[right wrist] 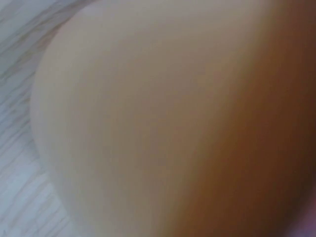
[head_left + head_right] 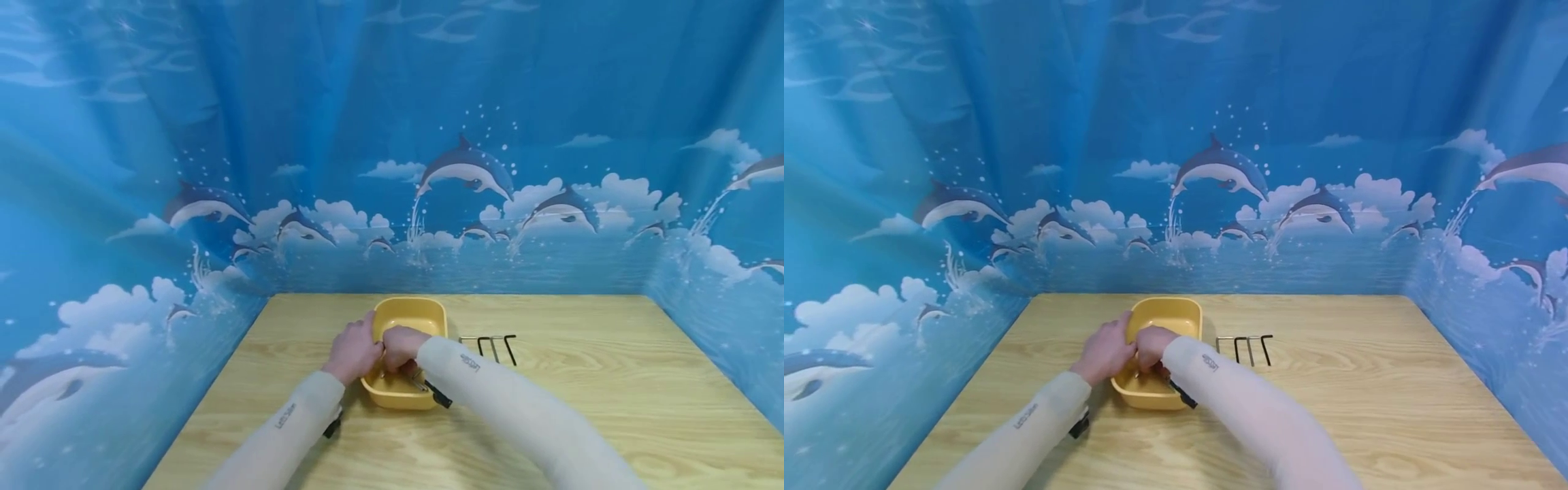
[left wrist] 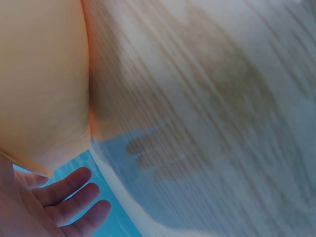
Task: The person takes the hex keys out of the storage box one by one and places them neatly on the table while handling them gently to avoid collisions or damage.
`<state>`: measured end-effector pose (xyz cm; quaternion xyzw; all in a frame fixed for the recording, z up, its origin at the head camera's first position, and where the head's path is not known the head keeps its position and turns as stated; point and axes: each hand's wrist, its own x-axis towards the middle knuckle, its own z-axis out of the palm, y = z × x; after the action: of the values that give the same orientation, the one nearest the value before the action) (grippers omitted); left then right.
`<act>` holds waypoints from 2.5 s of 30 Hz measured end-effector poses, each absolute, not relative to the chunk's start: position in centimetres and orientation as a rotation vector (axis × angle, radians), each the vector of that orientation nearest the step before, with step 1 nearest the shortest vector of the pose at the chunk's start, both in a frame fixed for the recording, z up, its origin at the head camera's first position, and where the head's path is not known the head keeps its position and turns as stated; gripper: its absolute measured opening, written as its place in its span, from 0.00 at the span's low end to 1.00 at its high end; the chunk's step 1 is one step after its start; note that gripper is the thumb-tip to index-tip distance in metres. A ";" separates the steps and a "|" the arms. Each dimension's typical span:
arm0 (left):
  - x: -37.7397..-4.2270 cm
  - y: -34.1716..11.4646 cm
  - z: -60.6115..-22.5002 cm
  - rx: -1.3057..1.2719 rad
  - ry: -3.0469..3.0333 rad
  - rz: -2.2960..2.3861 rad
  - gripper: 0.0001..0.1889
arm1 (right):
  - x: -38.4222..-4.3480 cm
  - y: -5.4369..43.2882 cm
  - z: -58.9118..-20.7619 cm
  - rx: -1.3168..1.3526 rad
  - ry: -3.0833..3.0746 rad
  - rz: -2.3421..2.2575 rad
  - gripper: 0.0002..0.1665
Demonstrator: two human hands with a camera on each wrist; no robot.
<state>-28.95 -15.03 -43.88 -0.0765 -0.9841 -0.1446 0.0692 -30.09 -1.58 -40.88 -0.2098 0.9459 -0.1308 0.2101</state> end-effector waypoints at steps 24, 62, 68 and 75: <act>-28.9 -14.7 -44.1 -0.213 -2.964 -0.450 0.36 | -31.0 0.4 -39.3 -0.636 2.706 -0.288 0.12; -29.0 -14.7 -44.0 -0.182 -2.993 -0.433 0.36 | -30.0 13.7 -34.3 -0.600 2.429 -1.090 0.11; -29.1 -14.8 -44.0 -0.189 -2.991 -0.430 0.36 | -29.6 16.6 -34.6 -0.546 2.441 -1.112 0.11; -29.0 -14.8 -43.8 -0.188 -2.991 -0.440 0.36 | -29.2 19.6 -35.6 -0.475 2.468 -1.096 0.13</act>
<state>-28.97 -14.84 -43.82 -0.0621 -0.9859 -0.1451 0.0560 -29.17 19.59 -35.58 -0.1698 0.8821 -0.3919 0.1986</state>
